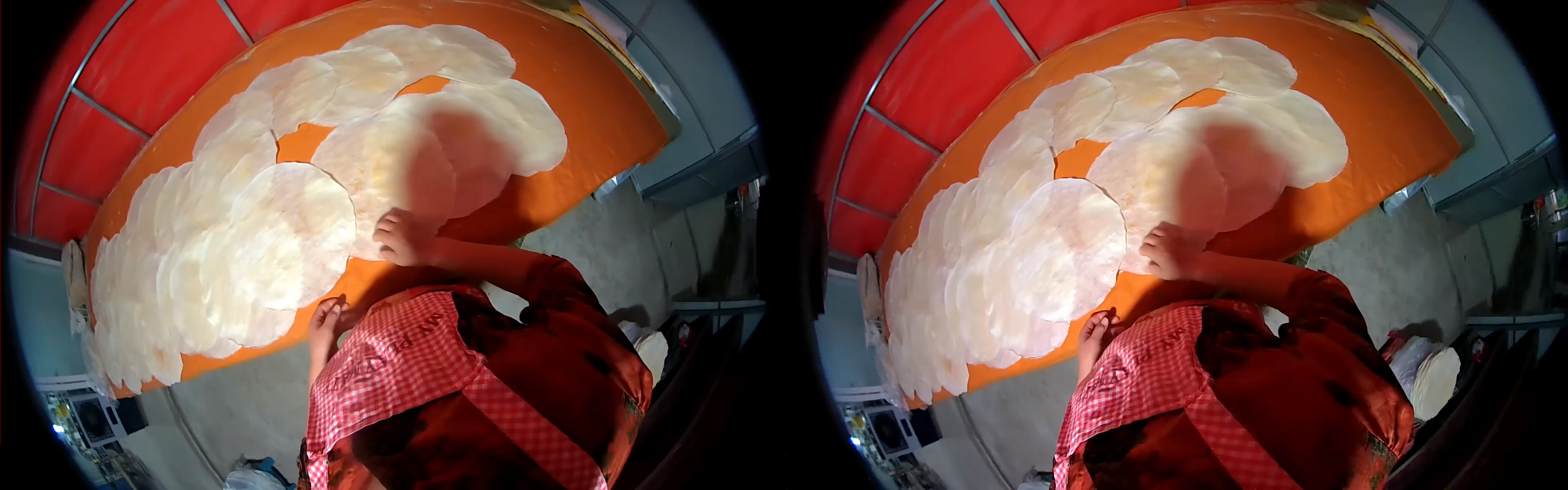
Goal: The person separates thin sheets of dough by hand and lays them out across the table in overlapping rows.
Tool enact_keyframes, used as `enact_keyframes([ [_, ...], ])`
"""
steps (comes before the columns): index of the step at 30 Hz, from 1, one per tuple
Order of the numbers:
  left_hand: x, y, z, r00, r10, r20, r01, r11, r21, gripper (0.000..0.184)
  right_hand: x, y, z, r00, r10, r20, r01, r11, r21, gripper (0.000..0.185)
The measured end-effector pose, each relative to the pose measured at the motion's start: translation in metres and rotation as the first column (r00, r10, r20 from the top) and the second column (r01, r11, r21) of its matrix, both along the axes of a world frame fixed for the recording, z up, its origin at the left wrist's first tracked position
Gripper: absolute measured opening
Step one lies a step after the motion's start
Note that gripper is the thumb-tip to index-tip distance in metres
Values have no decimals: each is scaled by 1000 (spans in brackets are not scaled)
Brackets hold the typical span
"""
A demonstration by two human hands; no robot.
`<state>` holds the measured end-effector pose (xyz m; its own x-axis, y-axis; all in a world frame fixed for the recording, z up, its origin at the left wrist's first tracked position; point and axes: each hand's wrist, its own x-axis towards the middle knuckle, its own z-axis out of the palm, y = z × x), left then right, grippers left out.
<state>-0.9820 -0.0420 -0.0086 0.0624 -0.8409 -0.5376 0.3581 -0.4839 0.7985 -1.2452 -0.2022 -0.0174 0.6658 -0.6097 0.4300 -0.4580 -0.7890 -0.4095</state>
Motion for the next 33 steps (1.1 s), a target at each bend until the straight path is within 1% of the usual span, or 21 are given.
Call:
enact_keyframes([
  [1,-8,-8,3,999,39,-19,-39,999,31,26,-8,4,-2,999,-54,-2,54,998,-33,24],
  [3,-25,-26,13,995,95,-42,-92,993,79,30,-17,13,-5,998,-62,27,65,986,-155,24],
  [5,-24,-41,-8,960,147,-239,-127,987,99,32,-25,20,-11,996,-89,27,93,968,-234,24],
  [6,-23,-46,-21,928,171,-330,-140,983,114,33,-25,20,-20,996,-84,-19,79,976,-202,22],
  [7,-31,-51,-15,931,192,-311,-154,978,143,32,-25,17,-29,995,-77,-62,66,984,-168,20],
  [8,-38,-52,-10,954,135,-266,-111,988,104,32,-26,15,-31,992,-69,-104,55,989,-134,19],
  [10,-58,-51,9,984,26,-174,-22,999,26,32,-40,12,-25,999,-37,35,39,997,-61,10],
  [12,-80,-50,27,997,0,-76,-3,999,-35,23,-65,8,-10,979,-54,197,51,999,20,6],
  [13,-85,-46,27,999,-10,-35,8,997,-72,21,-89,1,7,963,-135,232,162,982,-100,6],
  [14,-90,-41,26,1000,-12,3,12,994,-110,19,-115,-6,14,936,-278,213,302,950,-85,9],
  [15,-95,-39,24,998,45,37,-42,995,-94,13,-139,-22,-1,832,-389,396,420,908,10,9],
  [17,-96,-29,9,997,66,-38,-69,993,-91,13,-189,-54,-27,631,-618,470,697,717,7,8],
  [18,-99,-25,5,994,69,-86,-77,993,-87,12,-211,-60,-24,547,-671,501,780,626,-14,10],
  [19,-102,-20,2,994,84,-72,-89,994,-68,12,-229,-61,-14,493,-857,151,849,512,134,13],
  [22,-113,-7,1,992,123,-11,-123,992,-14,12,-246,-73,-19,363,-932,6,918,359,172,24],
  [23,-115,-4,3,991,131,19,-131,991,-3,12,-248,-79,-18,350,-929,-117,921,319,224,37],
  [26,-123,1,16,986,153,69,-153,988,3,13,-251,-88,-19,439,-884,-161,885,393,251,38],
  [29,-119,8,13,981,174,80,-173,985,-19,13,-241,-98,-24,300,-940,162,840,341,422,26],
  [31,-117,12,12,976,203,81,-204,979,-5,12,-242,-113,-21,292,-941,169,549,310,777,27],
  [32,-118,14,13,973,216,81,-217,976,7,12,-244,-117,-21,290,-943,162,356,264,896,28],
  [33,-118,16,14,974,212,81,-213,977,4,10,-244,-119,-22,290,-945,151,147,200,969,30],
])
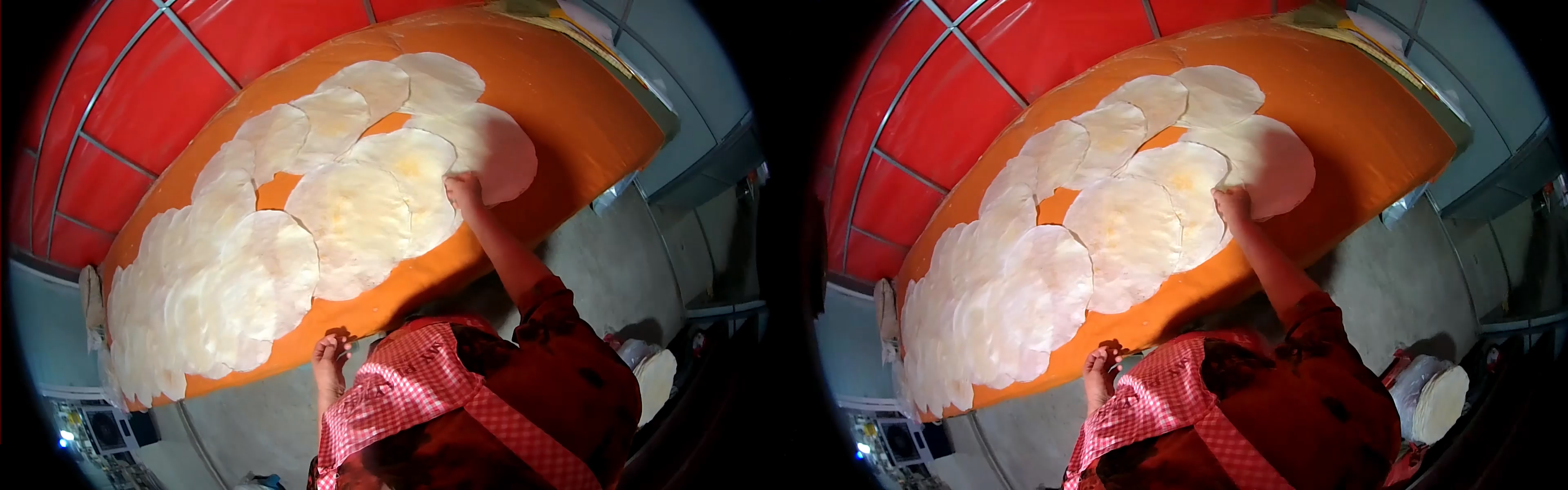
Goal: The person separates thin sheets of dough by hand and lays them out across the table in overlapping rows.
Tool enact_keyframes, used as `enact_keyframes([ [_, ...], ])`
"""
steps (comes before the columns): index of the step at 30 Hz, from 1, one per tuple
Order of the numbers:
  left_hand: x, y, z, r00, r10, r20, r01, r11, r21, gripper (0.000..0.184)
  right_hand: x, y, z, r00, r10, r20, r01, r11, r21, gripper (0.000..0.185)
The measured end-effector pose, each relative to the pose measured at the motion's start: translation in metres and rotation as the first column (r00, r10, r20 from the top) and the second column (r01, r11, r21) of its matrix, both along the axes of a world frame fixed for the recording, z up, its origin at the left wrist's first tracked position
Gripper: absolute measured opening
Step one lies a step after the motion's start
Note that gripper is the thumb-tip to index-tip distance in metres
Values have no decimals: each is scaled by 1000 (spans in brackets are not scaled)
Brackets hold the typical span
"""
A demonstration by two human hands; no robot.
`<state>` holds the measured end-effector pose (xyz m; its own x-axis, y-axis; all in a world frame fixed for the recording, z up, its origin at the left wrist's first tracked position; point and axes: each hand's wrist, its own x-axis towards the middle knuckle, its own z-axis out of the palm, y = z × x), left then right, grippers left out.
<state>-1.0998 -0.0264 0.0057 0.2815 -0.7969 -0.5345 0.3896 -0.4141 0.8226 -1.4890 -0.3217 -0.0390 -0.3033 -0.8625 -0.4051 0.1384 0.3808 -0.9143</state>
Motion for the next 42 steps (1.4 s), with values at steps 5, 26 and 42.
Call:
enact_keyframes([
  [5,6,-10,10,999,-29,30,31,997,-70,8,17,-3,3,557,215,-802,-241,966,92,41],
  [26,39,-134,-65,99,-138,986,898,438,-29,30,160,-60,289,535,-33,-844,-628,652,-424,27],
  [42,46,-118,-39,311,-75,947,848,472,-241,34,280,-141,305,880,404,-248,-463,618,-636,22],
])
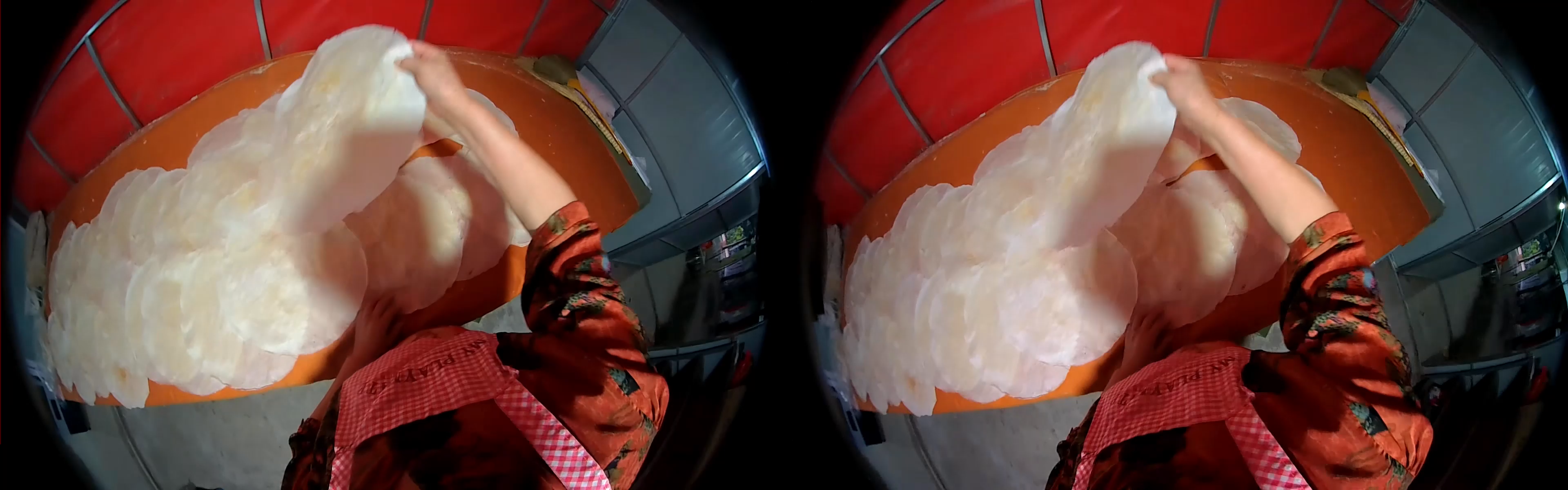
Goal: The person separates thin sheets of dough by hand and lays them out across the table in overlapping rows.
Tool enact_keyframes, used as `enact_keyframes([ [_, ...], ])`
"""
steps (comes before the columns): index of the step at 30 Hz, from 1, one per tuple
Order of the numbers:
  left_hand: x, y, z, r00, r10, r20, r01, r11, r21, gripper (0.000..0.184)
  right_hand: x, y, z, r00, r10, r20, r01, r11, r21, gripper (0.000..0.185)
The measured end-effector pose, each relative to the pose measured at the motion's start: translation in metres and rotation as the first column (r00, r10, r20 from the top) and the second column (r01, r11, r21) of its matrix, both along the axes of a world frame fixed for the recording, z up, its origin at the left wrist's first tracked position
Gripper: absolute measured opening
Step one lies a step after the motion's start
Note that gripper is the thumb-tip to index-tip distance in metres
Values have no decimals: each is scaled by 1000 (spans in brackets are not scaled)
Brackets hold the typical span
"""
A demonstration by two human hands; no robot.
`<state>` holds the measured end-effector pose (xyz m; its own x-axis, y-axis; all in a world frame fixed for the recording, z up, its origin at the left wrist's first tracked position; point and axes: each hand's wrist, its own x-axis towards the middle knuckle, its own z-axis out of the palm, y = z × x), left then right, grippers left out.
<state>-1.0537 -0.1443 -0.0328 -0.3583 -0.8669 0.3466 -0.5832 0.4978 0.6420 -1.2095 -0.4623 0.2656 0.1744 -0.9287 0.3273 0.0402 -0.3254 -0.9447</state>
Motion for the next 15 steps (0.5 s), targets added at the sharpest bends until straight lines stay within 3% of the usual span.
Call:
enact_keyframes([
  [2,-4,1,1,999,29,-13,-30,1000,-7,34,-12,-1,-47,998,54,21,-56,985,161,19],
  [5,-13,3,5,997,62,-39,-63,998,-5,33,-48,51,-99,998,24,-53,-13,977,212,8],
  [7,-17,1,5,995,91,34,-92,996,1,32,-65,8,-164,944,-3,-331,128,925,357,10],
  [8,-19,2,5,993,104,57,-103,994,-24,33,-68,-34,-219,824,33,-565,275,849,451,12],
  [11,-27,-1,9,981,118,153,-111,993,-50,35,-110,-77,-314,857,10,-515,283,826,487,10],
  [13,-29,-3,9,967,108,233,-97,994,-58,37,-130,-103,-344,826,-276,-492,372,922,106,11],
  [14,-30,-4,9,957,103,272,-89,994,-63,38,-138,-120,-358,801,-412,-435,416,905,-92,13],
  [15,-31,-5,8,950,104,293,-85,993,-76,38,-143,-140,-371,806,-414,-423,411,906,-104,14],
])
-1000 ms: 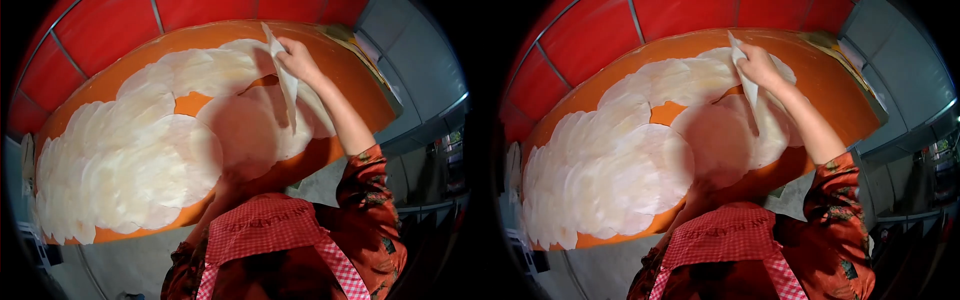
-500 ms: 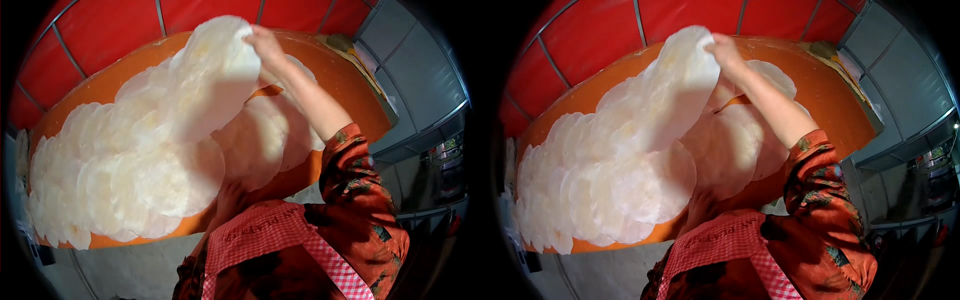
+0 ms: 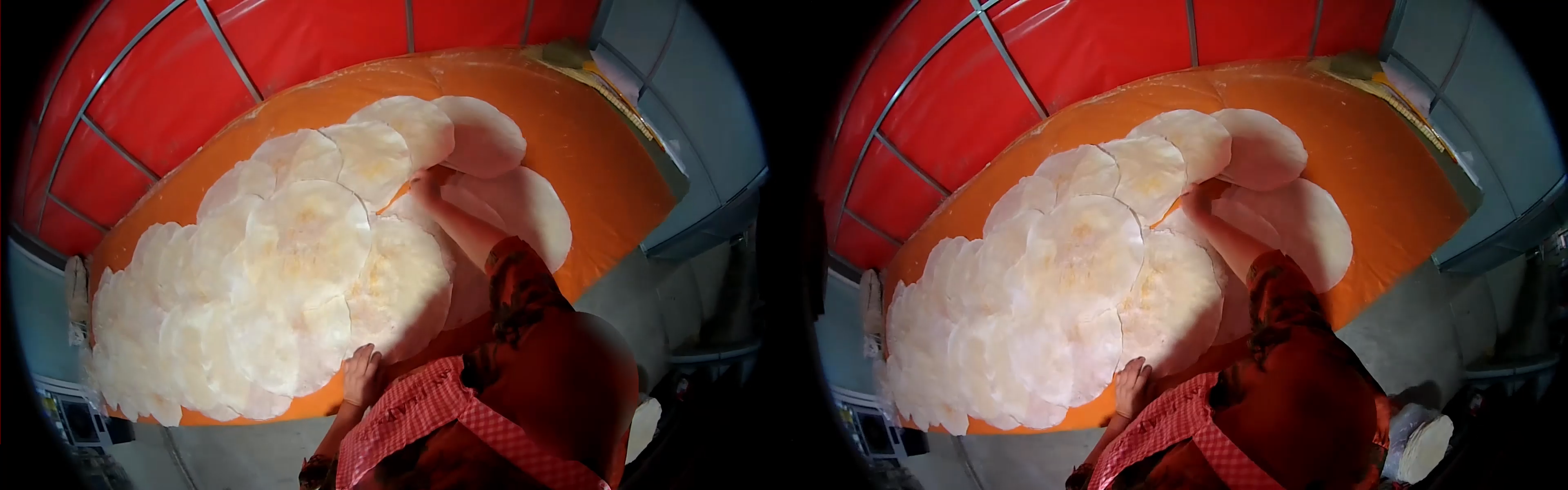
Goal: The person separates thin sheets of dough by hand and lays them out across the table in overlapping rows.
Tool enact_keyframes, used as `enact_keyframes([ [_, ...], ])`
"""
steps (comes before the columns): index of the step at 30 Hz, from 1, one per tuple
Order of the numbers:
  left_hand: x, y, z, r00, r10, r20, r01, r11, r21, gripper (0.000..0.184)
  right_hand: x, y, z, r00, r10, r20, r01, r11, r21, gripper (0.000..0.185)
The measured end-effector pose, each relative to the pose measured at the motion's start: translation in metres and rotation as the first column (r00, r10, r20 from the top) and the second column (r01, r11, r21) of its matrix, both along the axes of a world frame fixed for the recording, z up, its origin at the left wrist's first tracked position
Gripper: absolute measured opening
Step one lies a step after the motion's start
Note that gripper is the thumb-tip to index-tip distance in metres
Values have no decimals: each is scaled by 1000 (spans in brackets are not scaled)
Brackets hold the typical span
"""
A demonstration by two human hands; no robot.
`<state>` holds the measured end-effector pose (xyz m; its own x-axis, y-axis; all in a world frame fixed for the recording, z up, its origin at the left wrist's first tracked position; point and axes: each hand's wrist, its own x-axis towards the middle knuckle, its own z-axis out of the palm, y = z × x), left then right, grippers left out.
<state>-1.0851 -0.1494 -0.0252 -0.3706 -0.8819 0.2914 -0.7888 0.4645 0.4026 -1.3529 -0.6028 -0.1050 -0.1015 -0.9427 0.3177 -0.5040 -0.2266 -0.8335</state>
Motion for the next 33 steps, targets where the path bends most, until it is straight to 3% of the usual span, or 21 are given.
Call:
enact_keyframes([
  [1,0,-1,-3,1000,-4,26,4,1000,-11,38,-5,-26,-14,1000,4,8,-4,1000,-16,16],
  [4,-1,-3,-9,996,-4,84,5,1000,-10,37,-4,-81,-31,900,23,-435,-2,999,48,13],
  [5,-5,-4,-7,997,7,78,-8,1000,2,37,-5,-86,-13,624,175,-762,-103,984,143,12],
  [7,-8,-5,-6,995,27,91,-28,1000,11,37,-10,-140,-63,183,425,-886,-161,902,400,23],
  [9,-10,-4,-5,991,47,122,-49,999,14,37,11,-129,-62,498,248,-831,40,951,308,18],
  [11,-10,-6,-5,991,46,126,-48,999,13,38,12,-68,33,803,83,-590,94,960,263,15],
  [12,-10,-8,-5,992,48,120,-49,999,5,37,12,-43,64,864,55,-500,63,974,216,14],
  [14,-12,-9,-1,992,53,110,-55,998,16,36,17,-15,85,876,135,-463,-99,990,102,13],
  [17,-13,-12,2,994,59,89,-60,998,8,35,20,3,64,775,289,-561,-384,922,-56,16],
  [20,-14,-15,3,993,67,99,-68,998,-2,35,24,10,66,703,344,-623,-455,890,-22,22],
  [23,-11,-13,4,992,81,98,-84,996,21,36,30,5,51,698,262,-667,-448,886,-122,21],
  [26,-9,-14,3,992,87,96,-91,995,33,36,33,12,52,686,263,-679,-469,873,-136,21],
  [27,-9,-14,2,992,90,92,-93,995,36,36,33,23,59,715,336,-613,-486,869,-90,19],
  [30,-10,-15,5,991,93,93,-97,994,44,35,37,38,67,703,317,-636,-551,808,-207,18],
  [33,-8,-15,5,992,90,88,-95,995,43,34,39,30,59,686,320,-654,-539,826,-162,19],
])
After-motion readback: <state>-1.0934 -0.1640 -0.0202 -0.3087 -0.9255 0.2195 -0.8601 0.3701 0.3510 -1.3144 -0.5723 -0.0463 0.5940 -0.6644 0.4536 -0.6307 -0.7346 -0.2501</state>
